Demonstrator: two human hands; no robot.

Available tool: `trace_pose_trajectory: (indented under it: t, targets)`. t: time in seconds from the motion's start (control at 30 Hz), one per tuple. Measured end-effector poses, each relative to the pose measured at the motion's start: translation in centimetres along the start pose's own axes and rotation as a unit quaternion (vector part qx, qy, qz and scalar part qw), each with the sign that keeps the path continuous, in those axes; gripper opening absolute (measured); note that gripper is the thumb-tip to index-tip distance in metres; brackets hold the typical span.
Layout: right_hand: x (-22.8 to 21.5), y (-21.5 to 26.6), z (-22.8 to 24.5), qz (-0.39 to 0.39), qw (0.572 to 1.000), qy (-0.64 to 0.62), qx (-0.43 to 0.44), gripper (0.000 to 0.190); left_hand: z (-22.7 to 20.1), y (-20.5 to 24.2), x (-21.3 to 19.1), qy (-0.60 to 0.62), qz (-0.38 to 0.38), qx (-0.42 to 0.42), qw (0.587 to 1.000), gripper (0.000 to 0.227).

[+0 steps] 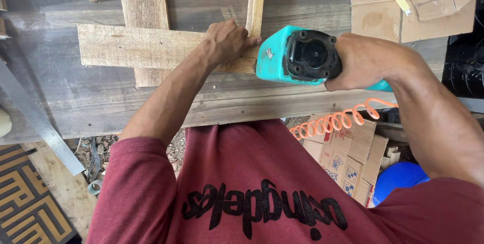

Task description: The person assembles a rectangular wooden frame on a workbench. They position wooden planks to form the frame's sides and crossbars, then use a teal pneumatic nail gun to fasten the joints. The person repeatedly aligns the wood and drives nails into the corners and intersections to secure the structure.

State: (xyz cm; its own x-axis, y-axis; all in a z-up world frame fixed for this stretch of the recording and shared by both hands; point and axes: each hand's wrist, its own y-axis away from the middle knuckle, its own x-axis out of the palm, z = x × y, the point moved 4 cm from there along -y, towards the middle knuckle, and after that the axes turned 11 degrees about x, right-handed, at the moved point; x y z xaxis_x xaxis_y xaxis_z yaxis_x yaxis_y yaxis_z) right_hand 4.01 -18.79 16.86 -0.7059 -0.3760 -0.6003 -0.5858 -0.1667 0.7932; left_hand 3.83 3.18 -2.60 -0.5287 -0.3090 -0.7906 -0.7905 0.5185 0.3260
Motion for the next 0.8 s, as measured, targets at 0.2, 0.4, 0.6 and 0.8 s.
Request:
trace_pose_trajectory:
  t: [0.2,0.4,0.6,0.8]
  targets:
    - [-0.7,0.3,0.3,0.026,1.0,0.005,-0.012,0.035,0.1,-0.7,0.3,-0.003,0.019,-0.004,1.0,0.075]
    - [-0.7,-0.6,-0.1,0.016,1.0,-0.005,-0.02,0.031,0.0,-0.4,0.2,-0.01,0.03,-0.011,0.999,0.072]
    - [-1.4,-0.1,0.2,0.021,0.999,0.025,-0.005,0.03,0.0,-0.8,0.4,-0.016,0.028,-0.005,0.999,0.073]
    - [-1.0,-0.7,-0.4,0.032,0.999,0.016,-0.017,0.029,-0.5,-0.5,-0.3,-0.013,0.036,-0.012,0.999,0.079]
